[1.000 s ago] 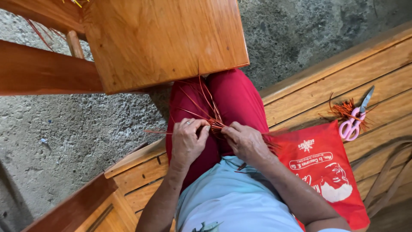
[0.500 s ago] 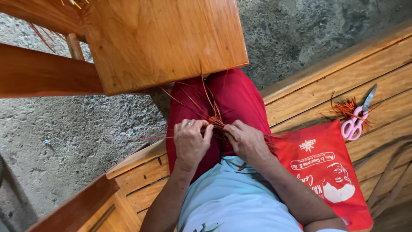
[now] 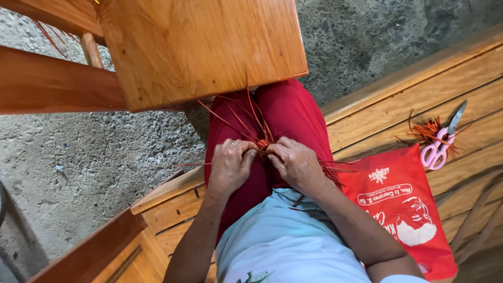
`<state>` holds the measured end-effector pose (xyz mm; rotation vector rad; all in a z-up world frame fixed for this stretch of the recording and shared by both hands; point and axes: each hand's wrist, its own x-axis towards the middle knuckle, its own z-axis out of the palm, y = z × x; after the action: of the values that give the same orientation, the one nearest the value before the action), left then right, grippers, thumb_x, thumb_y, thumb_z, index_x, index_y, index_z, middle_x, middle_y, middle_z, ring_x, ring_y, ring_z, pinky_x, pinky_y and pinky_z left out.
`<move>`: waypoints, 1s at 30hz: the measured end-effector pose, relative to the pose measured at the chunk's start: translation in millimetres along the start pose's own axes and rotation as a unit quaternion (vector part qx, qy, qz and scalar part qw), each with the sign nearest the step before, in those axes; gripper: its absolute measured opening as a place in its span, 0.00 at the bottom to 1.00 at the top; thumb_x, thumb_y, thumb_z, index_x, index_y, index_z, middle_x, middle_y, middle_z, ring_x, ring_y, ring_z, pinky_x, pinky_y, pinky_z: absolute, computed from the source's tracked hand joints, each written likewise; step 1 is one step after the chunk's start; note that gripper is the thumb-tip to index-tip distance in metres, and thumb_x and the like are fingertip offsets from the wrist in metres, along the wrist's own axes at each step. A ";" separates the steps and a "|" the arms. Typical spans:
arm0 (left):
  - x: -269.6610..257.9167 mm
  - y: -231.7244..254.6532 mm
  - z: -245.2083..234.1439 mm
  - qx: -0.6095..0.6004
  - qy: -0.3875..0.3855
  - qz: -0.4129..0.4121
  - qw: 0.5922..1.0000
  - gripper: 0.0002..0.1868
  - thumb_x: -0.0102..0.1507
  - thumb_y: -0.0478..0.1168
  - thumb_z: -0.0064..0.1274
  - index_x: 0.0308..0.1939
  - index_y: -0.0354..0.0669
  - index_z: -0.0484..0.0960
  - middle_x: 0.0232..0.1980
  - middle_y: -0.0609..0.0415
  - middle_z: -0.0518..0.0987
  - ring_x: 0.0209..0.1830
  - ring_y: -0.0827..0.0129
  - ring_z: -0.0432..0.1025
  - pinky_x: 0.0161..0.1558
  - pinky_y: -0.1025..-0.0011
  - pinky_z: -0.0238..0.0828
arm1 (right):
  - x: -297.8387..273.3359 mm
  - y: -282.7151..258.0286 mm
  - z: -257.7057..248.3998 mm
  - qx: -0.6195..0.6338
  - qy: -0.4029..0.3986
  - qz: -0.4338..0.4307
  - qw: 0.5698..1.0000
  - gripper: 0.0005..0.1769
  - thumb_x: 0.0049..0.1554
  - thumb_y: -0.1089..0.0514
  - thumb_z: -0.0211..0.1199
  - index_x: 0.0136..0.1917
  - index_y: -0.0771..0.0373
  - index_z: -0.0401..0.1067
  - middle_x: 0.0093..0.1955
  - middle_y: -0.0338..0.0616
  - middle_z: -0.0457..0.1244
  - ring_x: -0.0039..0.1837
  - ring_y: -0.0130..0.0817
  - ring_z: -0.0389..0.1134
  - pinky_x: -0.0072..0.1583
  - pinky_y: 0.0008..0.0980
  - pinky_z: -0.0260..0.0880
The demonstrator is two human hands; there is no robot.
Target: Bundling and weaving dyed palm midribs to create a broom using scissors
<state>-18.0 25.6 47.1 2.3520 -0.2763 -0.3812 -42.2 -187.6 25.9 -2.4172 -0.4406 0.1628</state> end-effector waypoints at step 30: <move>1.9 10.4 2.8 0.050 0.019 0.021 0.998 0.02 0.64 0.47 0.55 0.40 0.62 0.81 0.34 0.62 0.77 0.41 0.61 0.76 0.45 0.59 0.70 | 9.8 -0.9 -14.6 0.057 -0.106 0.074 0.990 0.09 0.61 0.47 0.59 0.48 0.51 0.76 0.45 0.41 0.65 0.53 0.43 0.68 0.53 0.40 0.71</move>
<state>-18.2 15.8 52.0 2.4453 -0.3334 -0.3087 -30.0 -192.2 37.7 -2.3281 -0.3370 0.5002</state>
